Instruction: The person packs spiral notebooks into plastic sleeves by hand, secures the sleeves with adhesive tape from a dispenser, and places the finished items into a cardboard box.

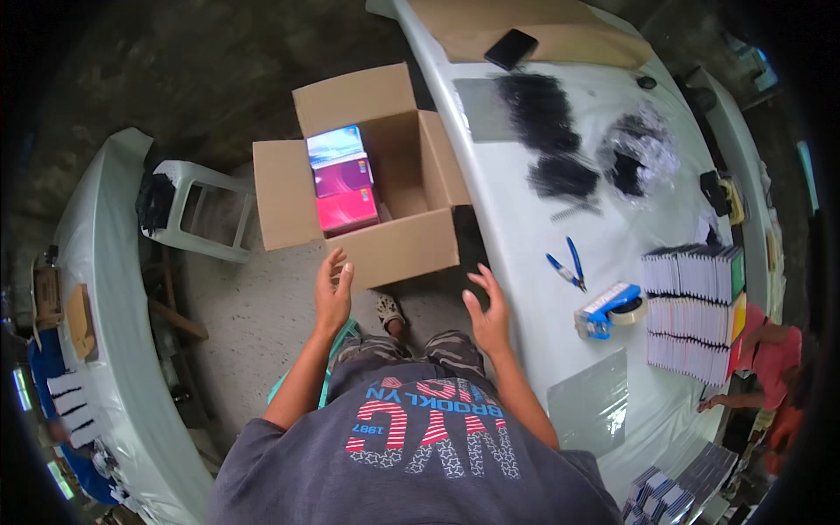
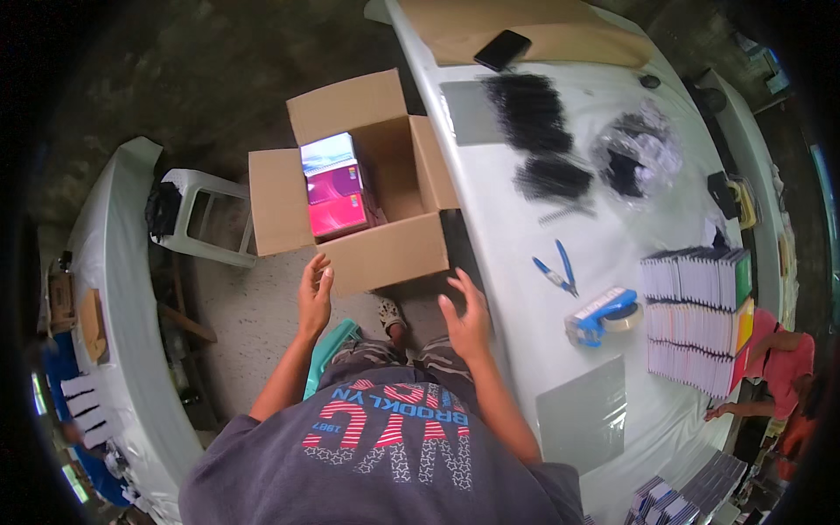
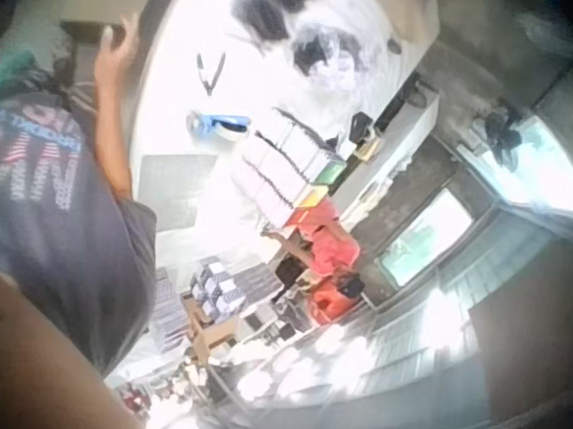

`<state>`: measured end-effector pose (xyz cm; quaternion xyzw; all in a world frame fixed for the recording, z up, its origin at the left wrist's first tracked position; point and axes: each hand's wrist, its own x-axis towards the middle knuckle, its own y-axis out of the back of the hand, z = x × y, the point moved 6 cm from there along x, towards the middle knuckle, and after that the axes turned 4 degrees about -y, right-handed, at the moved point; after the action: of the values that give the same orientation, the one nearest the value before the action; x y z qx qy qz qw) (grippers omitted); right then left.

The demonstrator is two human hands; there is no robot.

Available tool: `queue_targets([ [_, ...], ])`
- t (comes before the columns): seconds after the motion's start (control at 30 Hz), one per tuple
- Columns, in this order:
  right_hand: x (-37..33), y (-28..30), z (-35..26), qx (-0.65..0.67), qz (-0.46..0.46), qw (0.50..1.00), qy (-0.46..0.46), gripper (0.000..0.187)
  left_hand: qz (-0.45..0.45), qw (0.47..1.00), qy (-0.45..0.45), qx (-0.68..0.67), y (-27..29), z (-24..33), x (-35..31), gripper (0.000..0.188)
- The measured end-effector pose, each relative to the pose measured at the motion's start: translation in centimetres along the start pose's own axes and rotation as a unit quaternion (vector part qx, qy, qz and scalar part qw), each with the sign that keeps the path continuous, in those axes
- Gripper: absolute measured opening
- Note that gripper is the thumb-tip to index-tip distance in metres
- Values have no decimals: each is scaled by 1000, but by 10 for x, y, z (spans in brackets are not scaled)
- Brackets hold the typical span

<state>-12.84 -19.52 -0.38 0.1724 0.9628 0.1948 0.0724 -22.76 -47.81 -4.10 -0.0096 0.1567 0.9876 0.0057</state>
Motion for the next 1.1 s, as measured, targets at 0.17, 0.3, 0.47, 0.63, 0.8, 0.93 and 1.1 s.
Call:
queue_targets([
  [0.17,123,-140,8,83,-95,992,-30,56,8,1000,-2,-10,32,3,69,42],
  [0.3,209,-233,37,81,-92,988,-90,64,3,999,8,-48,35,13,94,43],
  [0.47,276,-296,76,-28,-84,984,-154,78,-32,996,69,-53,34,0,89,40],
  [0.63,279,-330,78,-45,-150,966,-206,87,-20,989,140,-36,38,-41,81,39],
  [0.8,289,-307,174,98,-157,908,-376,91,131,976,170,29,48,-62,107,38],
  [0.93,268,-298,275,241,-108,739,-619,91,147,957,137,207,47,-70,141,55],
  [1.1,247,-353,275,225,-240,743,-583,90,80,913,212,338,41,-99,166,89],
])
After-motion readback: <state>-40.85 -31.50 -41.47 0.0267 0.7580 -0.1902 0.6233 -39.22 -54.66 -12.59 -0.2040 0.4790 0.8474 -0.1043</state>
